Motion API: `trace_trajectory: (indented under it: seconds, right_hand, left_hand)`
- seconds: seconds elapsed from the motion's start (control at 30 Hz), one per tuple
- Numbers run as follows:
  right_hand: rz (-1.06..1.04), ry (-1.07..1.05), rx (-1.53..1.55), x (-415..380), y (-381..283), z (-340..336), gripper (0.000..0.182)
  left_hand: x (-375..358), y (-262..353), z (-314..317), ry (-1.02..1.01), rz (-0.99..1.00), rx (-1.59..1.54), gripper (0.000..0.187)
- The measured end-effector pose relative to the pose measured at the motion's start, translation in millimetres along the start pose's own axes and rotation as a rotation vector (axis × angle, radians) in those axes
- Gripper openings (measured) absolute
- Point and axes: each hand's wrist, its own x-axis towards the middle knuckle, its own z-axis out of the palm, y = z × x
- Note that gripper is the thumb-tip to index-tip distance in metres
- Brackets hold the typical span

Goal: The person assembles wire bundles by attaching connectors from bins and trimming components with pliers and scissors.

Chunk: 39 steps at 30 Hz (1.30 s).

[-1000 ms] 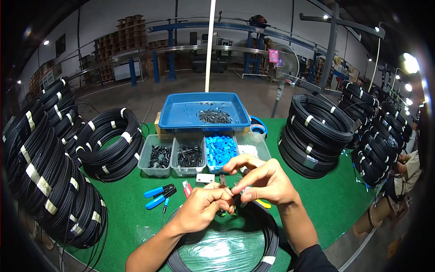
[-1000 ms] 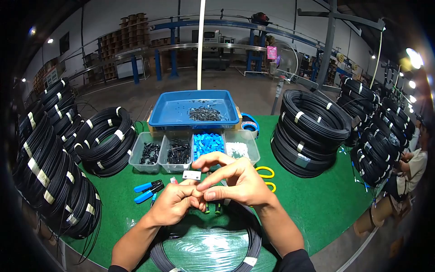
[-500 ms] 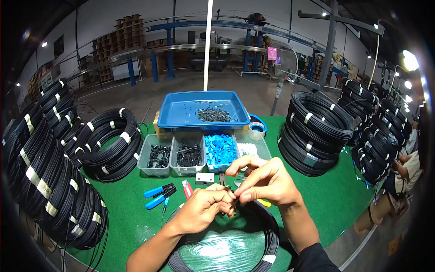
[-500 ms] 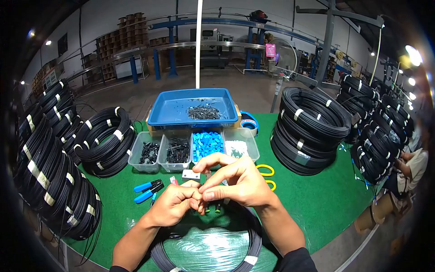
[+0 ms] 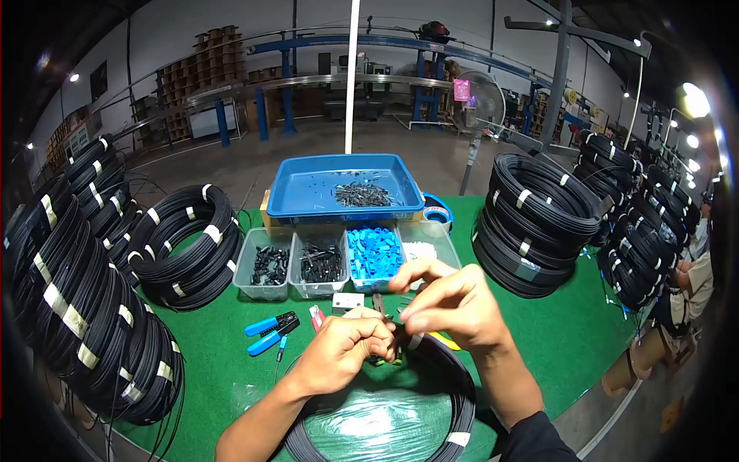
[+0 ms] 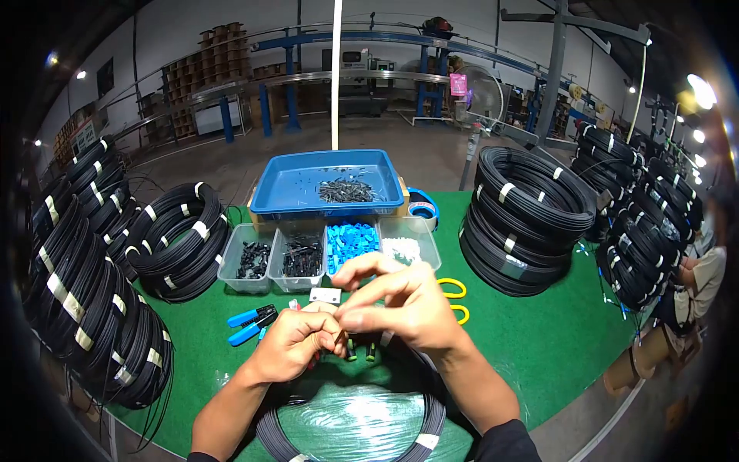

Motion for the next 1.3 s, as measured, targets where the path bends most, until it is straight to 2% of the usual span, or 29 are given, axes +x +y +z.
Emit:
trace_trajectory:
  seconds: [0.03, 0.07, 0.1, 0.13, 0.2, 0.23, 0.27, 0.33, 0.4, 0.47, 0.5, 0.53, 0.6, 0.63, 0.73, 0.8, 0.83, 0.87, 0.93, 0.97, 1.0, 1.07, 1.1, 1.27, 1.3]
  right_hand:
    - [-0.036, 0.165, 0.113, -0.1, 0.8, -6.8, 0.015]
    - [-0.065, 0.261, 0.109, -1.0, -6.4, -5.8, 0.011]
    - [-0.109, 0.29, 0.105, 0.4, -5.8, -9.0, 0.012]
    - [-0.155, 0.318, 0.099, 1.5, -4.6, -13.5, 0.012]
    - [-0.148, 0.293, 0.113, 3.0, -2.6, -18.8, 0.018]
    - [-0.057, 0.252, -0.008, 4.6, 0.2, -18.7, 0.02]
    - [0.033, 0.21, -0.127, 6.0, 3.3, -17.6, 0.022]
    - [0.147, 0.064, -0.283, 8.7, 12.5, -6.4, 0.025]
    - [0.094, -0.029, -0.182, 9.1, 33.5, 11.7, 0.027]
    - [0.087, -0.125, -0.122, 5.7, 43.4, 22.7, 0.027]
    - [0.122, -0.12, 0.001, 3.5, 50.5, 23.4, 0.026]
    - [0.125, -0.053, 0.119, 3.7, 50.5, 26.7, 0.018]
    - [0.155, -0.053, 0.105, 3.0, 51.0, 19.2, 0.01]
    - [0.15, -0.057, -0.031, 3.3, 45.5, 17.5, 0.006]
    - [0.17, -0.118, -0.107, 5.1, 35.1, 7.6, 0.007]
    - [0.122, -0.124, -0.182, 4.9, 34.7, 0.6, 0.006]
    - [0.143, -0.122, -0.196, 4.5, 34.6, -2.7, 0.009]
    - [0.16, -0.121, -0.21, 4.6, 34.4, -4.5, 0.013]
    - [0.16, -0.111, -0.204, 4.0, 28.9, -1.4, 0.013]
    - [0.131, -0.109, -0.211, 4.4, 27.1, 0.0, 0.009]
    - [0.103, -0.108, -0.218, 4.4, 25.8, 1.4, 0.006]
    - [0.127, -0.11, -0.201, 4.0, 25.2, 1.5, 0.006]
    - [0.134, -0.108, -0.219, 3.9, 25.7, 0.9, 0.006]
    - [0.147, -0.121, -0.294, 7.5, 36.0, -10.9, 0.005]
    - [0.148, -0.12, -0.296, 7.7, 36.3, -13.5, 0.005]
  left_hand:
    - [0.0, -2.5, -1.1, 0.002, -0.004, 0.002, 0.011]
    - [1.5, -5.1, -1.4, 0.032, 0.095, 0.057, 0.01]
    - [2.4, -6.3, -1.0, 0.062, 0.194, 0.113, 0.01]
    - [1.6, -5.2, 0.6, 0.064, 0.197, 0.112, 0.01]
    - [-0.5, -1.8, 4.3, 0.242, 0.123, -0.044, 0.009]
    - [2.8, -0.8, -0.4, 0.319, 0.297, 0.196, 0.009]
    - [4.1, 0.6, -3.1, 0.392, 0.372, 0.279, 0.009]
    - [2.1, 12.1, -2.2, 0.564, 0.407, 0.368, 0.009]
    - [1.1, 20.3, -2.9, 0.612, 0.438, 0.445, 0.008]
    - [0.3, 21.7, -4.8, 0.703, 0.557, 0.588, 0.007]
    - [-0.2, 22.2, -7.1, 0.698, 0.585, 0.62, 0.007]
    - [-1.2, 26.3, -6.8, 0.695, 0.582, 0.609, 0.007]
    - [-3.2, 29.3, -7.6, 0.727, 0.559, 0.556, 0.005]
    - [-4.2, 29.6, -8.9, 0.736, 0.562, 0.562, 0.005]
    - [-7.7, 29.6, -13.5, 0.724, 0.552, 0.513, 0.006]
    - [-10.5, 31.7, -16.8, 0.866, 0.46, 0.131, 0.006]
    - [-12.1, 34.6, -22.6, 0.889, 0.487, 0.031, 0.007]
    - [-14.4, 34.6, -29.3, 0.867, 0.552, -0.051, 0.016]
    - [-14.9, 42.0, -34.2, 0.835, 0.517, -0.105, 0.04]
    - [-16.9, 45.8, -36.1, 0.765, 0.45, -0.058, 0.07]
    - [-16.7, 46.7, -36.1, 0.688, 0.416, 0.0, 0.086]
    - [-12.4, 47.1, -28.4, 0.565, 0.408, 0.052, 0.095]
    - [-10.3, 44.7, -23.7, 0.585, 0.406, 0.07, 0.097]
    - [-11.0, 45.9, -21.1, 0.732, 0.323, 0.054, 0.076]
    - [-11.5, 48.9, -23.2, 0.793, 0.323, -0.036, 0.072]
